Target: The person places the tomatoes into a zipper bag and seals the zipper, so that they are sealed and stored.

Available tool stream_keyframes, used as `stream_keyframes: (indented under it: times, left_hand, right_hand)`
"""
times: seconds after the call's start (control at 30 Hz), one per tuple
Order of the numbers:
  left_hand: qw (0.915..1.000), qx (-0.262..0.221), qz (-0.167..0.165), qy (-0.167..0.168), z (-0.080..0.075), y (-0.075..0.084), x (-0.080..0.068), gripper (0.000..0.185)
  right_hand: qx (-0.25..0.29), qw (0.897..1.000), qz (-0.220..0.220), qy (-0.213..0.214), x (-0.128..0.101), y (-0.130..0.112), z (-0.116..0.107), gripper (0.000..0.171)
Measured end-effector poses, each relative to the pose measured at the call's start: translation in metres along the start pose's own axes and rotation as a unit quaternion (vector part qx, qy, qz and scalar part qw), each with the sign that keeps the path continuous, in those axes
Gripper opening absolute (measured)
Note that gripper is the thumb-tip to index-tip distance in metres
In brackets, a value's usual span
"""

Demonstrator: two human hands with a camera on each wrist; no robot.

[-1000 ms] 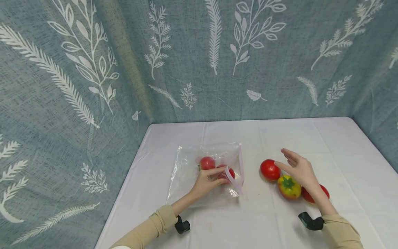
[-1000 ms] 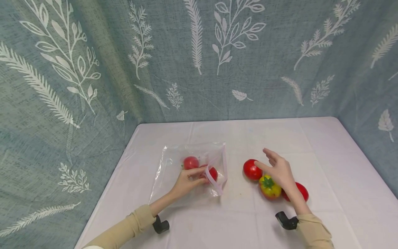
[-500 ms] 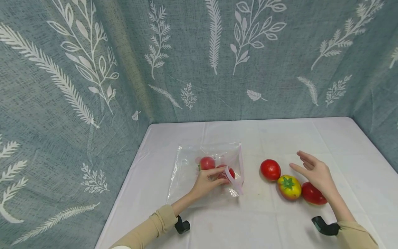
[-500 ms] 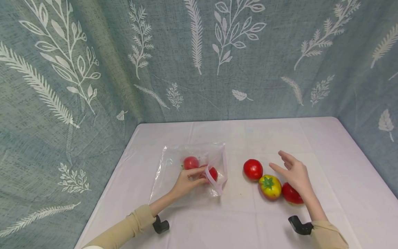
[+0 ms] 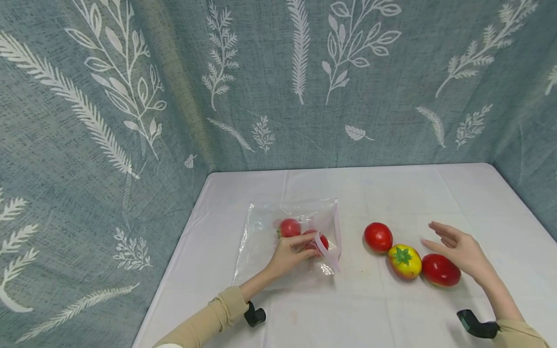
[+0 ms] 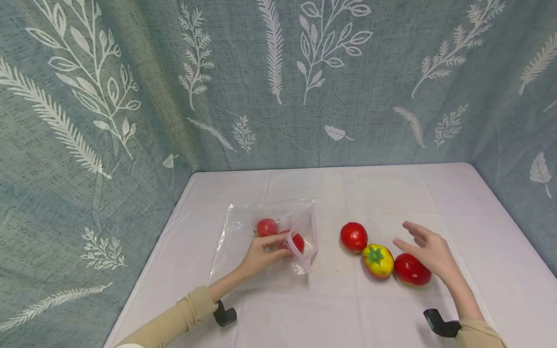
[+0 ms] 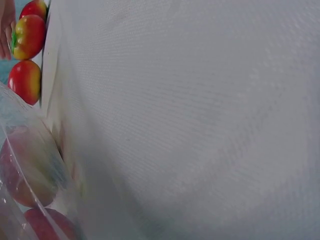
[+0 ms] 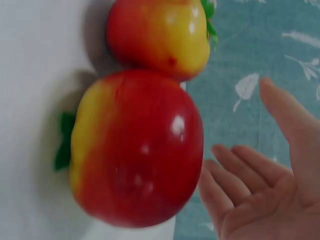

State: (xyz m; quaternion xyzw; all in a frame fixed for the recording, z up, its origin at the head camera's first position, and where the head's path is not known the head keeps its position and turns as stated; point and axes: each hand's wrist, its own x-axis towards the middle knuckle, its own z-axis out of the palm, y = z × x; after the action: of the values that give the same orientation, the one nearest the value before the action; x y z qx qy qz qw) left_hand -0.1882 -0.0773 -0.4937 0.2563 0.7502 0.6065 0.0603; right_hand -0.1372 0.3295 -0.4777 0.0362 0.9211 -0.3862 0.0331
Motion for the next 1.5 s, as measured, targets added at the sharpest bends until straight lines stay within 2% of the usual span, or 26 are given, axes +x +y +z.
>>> stream_keyframes:
  times: [0.23, 0.47, 0.6, 0.73, 1.07, 1.33, 1.5]
  left_hand:
    - [0.9999, 0.011, -0.004, 0.000, 0.000, 0.002, 0.001, 0.044]
    - [0.9998, 0.014, -0.015, -0.006, -0.001, 0.028, 0.000, 0.042]
    - [0.9997, 0.025, -0.008, -0.002, -0.001, 0.031, -0.001, 0.042]
    - [0.9997, 0.023, -0.002, -0.002, -0.001, 0.029, -0.001, 0.042]
    - [0.9997, 0.014, -0.019, -0.003, -0.001, 0.030, 0.000, 0.043]
    - [0.9998, 0.017, -0.013, -0.002, -0.001, 0.030, 0.001, 0.042]
    - [0.9998, 0.015, -0.012, 0.000, 0.000, 0.011, 0.003, 0.043]
  right_hand:
    - [-0.001, 0.998, -0.030, -0.056, -0.008, -0.003, -0.011, 0.068]
    - [0.002, 0.994, -0.038, -0.105, -0.009, 0.010, -0.016, 0.063]
    - [0.017, 0.989, -0.038, -0.140, -0.010, 0.017, -0.018, 0.063]
    - [0.021, 0.985, -0.034, -0.166, -0.011, 0.022, -0.021, 0.062]
    - [0.026, 0.975, -0.014, -0.219, -0.011, 0.031, -0.027, 0.065]
    - [0.024, 0.973, -0.019, -0.228, -0.011, 0.031, -0.028, 0.066]
    - [0.014, 0.974, -0.024, -0.226, -0.011, 0.030, -0.028, 0.065]
